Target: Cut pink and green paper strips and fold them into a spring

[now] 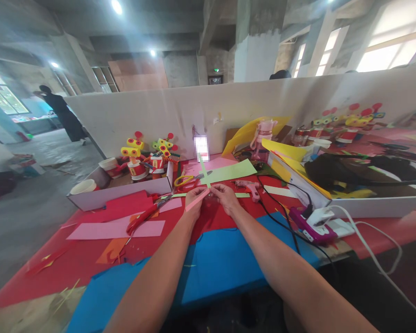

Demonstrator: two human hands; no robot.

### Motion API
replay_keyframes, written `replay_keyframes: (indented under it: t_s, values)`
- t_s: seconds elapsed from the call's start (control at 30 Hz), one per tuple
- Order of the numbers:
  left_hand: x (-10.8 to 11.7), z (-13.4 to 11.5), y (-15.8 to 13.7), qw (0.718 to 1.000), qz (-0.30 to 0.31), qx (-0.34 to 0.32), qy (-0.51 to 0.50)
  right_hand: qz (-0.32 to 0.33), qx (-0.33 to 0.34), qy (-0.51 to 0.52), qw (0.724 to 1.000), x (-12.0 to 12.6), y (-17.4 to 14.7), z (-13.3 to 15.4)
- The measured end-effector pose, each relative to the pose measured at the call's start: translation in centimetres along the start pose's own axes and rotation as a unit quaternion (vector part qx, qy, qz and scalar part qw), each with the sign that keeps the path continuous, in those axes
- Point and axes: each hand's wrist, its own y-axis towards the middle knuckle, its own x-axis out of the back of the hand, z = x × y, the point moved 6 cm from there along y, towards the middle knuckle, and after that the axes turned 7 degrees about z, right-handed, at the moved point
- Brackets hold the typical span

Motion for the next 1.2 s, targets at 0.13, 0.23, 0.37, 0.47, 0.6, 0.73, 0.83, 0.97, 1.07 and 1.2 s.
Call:
replay_keyframes:
  t_s: [0.13,0.23,0.37,0.47,0.6,0.73,0.83,0.97,1.07,1.2]
  values:
    - [-0.3,-0.2,-0.1,1.0,0.003,-0.003,-0.01,-0.036,0.05,-0.07,0.996,0.4,0.2,0.7]
    - [-1.0,-0.4,-0.2,0.999,0.042,0.002,-0.01,-0.056,0.066,-0.066,0.994,0.6,0.3,1.0]
    - [-1.7,-0.5,-0.4,0.996,0.085,0.014,-0.025,-0.07,0.076,-0.063,0.993,0.8,0.2,1.2]
    - [-1.5,-0.5,-0.3,0.996,0.083,-0.005,-0.039,-0.072,0.078,-0.063,0.992,0.7,0.1,1.1]
    - [-1.0,-0.3,0.1,0.998,0.053,-0.022,-0.038,-0.062,0.073,-0.053,0.994,0.3,0.1,1.0]
    - [-1.5,-0.2,-0.1,0.997,0.073,0.0,-0.027,-0.097,0.069,-0.024,0.993,1.0,0.1,1.0]
    - [-1.8,-0.6,-0.4,0.997,0.074,-0.002,-0.027,-0.092,0.064,-0.022,0.993,1.0,0.2,0.9]
    - [-0.8,-1.2,-0.4,0.999,-0.011,-0.042,0.007,-0.045,0.06,-0.06,0.995,0.1,0.1,0.9]
    - [-0.2,-1.2,-0.2,0.998,-0.029,-0.052,0.018,-0.016,0.056,-0.066,0.996,-0.4,0.0,1.0]
    - [-0.1,-1.2,-0.2,0.998,-0.024,-0.056,0.028,-0.006,0.033,-0.059,0.998,-0.4,-0.1,1.0]
